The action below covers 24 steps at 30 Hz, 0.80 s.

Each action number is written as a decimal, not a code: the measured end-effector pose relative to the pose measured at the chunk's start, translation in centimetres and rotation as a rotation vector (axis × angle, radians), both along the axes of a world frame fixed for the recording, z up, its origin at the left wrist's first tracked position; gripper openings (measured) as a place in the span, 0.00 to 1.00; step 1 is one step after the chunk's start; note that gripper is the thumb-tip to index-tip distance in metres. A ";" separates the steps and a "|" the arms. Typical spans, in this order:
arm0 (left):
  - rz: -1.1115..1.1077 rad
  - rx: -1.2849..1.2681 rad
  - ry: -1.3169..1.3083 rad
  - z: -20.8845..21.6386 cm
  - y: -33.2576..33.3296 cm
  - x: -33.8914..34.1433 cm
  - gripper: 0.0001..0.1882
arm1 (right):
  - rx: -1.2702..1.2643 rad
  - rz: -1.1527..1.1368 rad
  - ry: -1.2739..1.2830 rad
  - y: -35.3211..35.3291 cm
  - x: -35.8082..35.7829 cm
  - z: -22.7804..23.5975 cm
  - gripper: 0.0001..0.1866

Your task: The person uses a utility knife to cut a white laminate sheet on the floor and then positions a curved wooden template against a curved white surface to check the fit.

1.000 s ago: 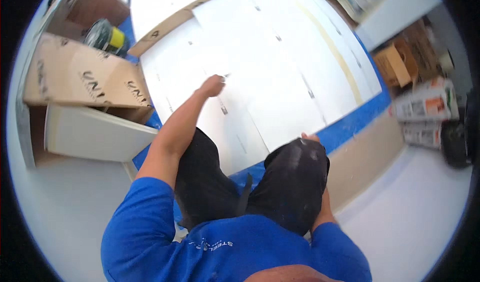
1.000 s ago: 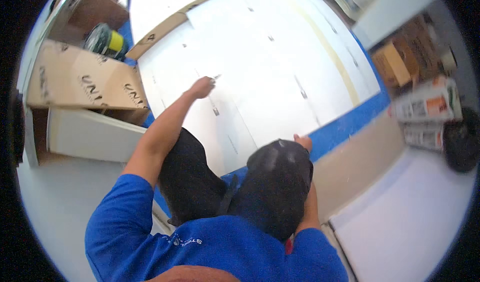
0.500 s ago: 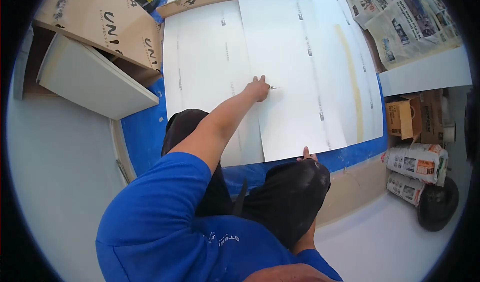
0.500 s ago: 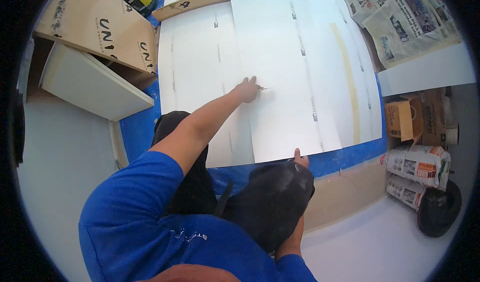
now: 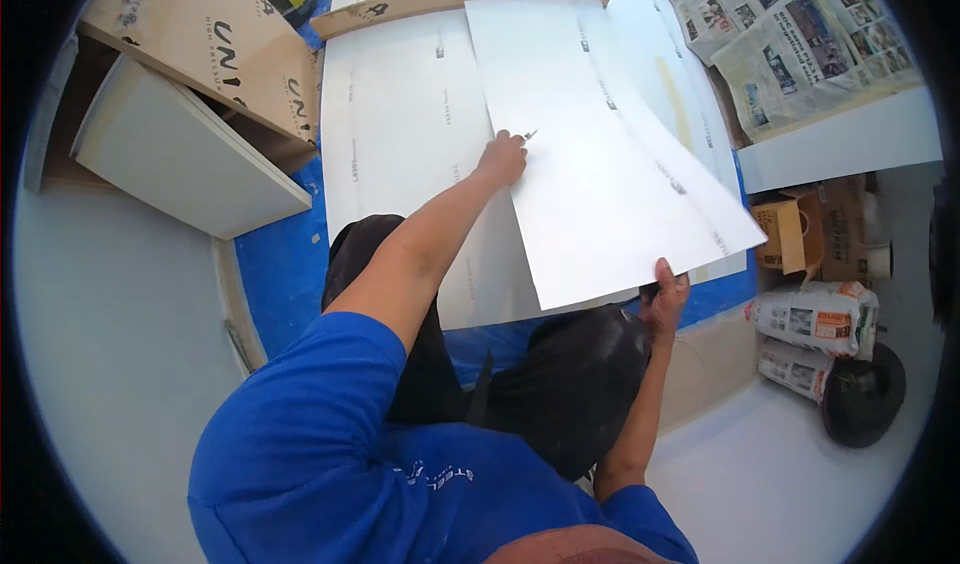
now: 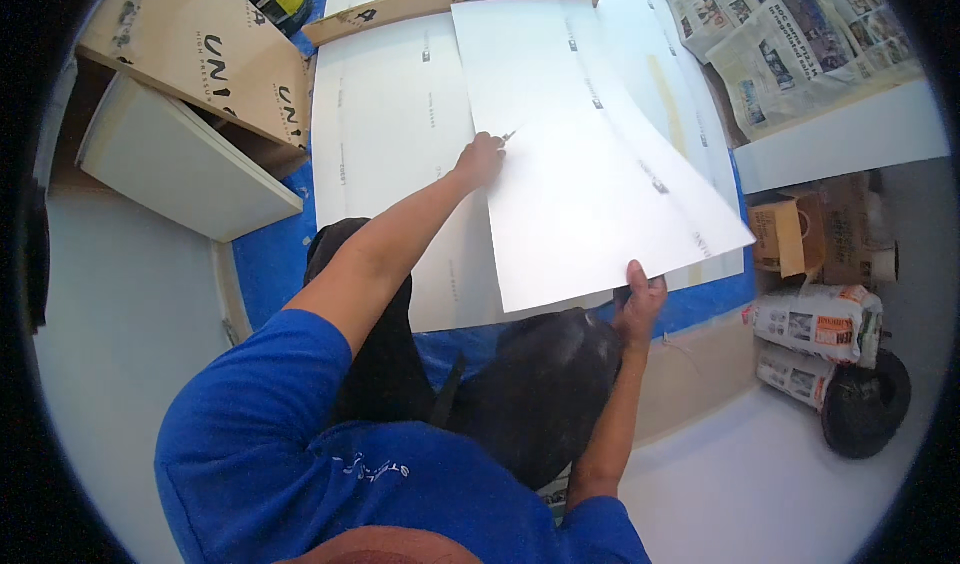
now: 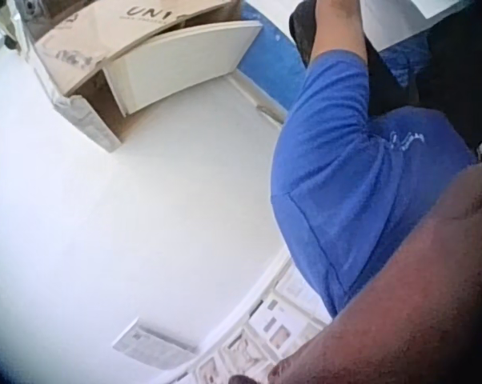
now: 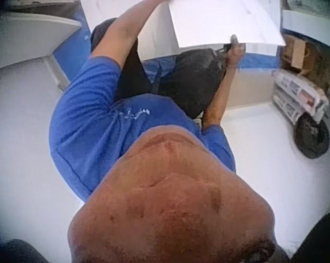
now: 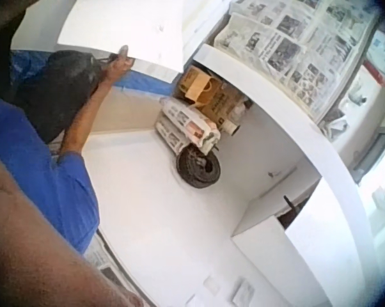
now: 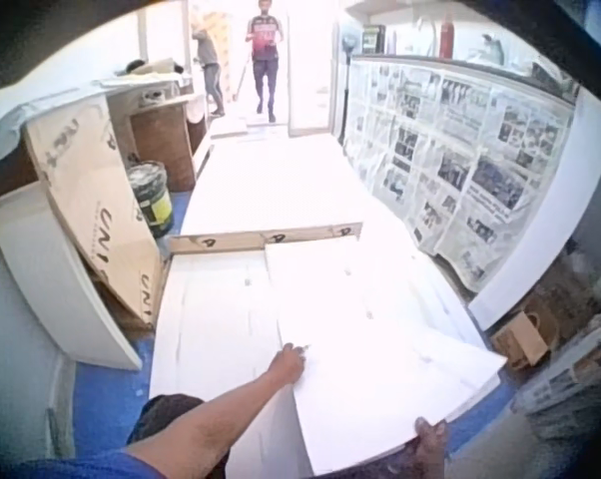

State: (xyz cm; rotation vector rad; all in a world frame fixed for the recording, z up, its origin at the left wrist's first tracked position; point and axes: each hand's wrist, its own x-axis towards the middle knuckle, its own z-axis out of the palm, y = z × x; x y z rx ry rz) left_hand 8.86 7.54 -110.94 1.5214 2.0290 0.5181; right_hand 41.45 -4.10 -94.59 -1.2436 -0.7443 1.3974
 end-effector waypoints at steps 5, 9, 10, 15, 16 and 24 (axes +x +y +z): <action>0.313 0.209 -0.259 0.5 2.4 -2.3 0.13 | 0.129 0.075 0.110 2.1 -1.8 4.3 0.16; 0.386 0.162 -0.244 2.0 3.1 -2.6 0.13 | 0.091 0.111 0.058 1.8 -0.2 3.8 0.15; 0.378 0.167 -0.244 2.1 2.9 -2.6 0.12 | 0.065 0.124 0.050 1.6 0.3 3.4 0.14; 0.351 0.075 -0.386 -1.0 3.3 -4.3 0.11 | -0.039 0.115 0.042 0.8 1.1 0.4 0.12; 0.363 0.052 -0.378 -1.8 3.5 -4.6 0.10 | -0.054 0.139 0.036 0.6 1.5 -0.9 0.12; 0.468 -0.099 -0.516 -4.8 2.5 -3.0 0.10 | -0.306 0.218 -0.130 -3.1 5.1 -10.5 0.19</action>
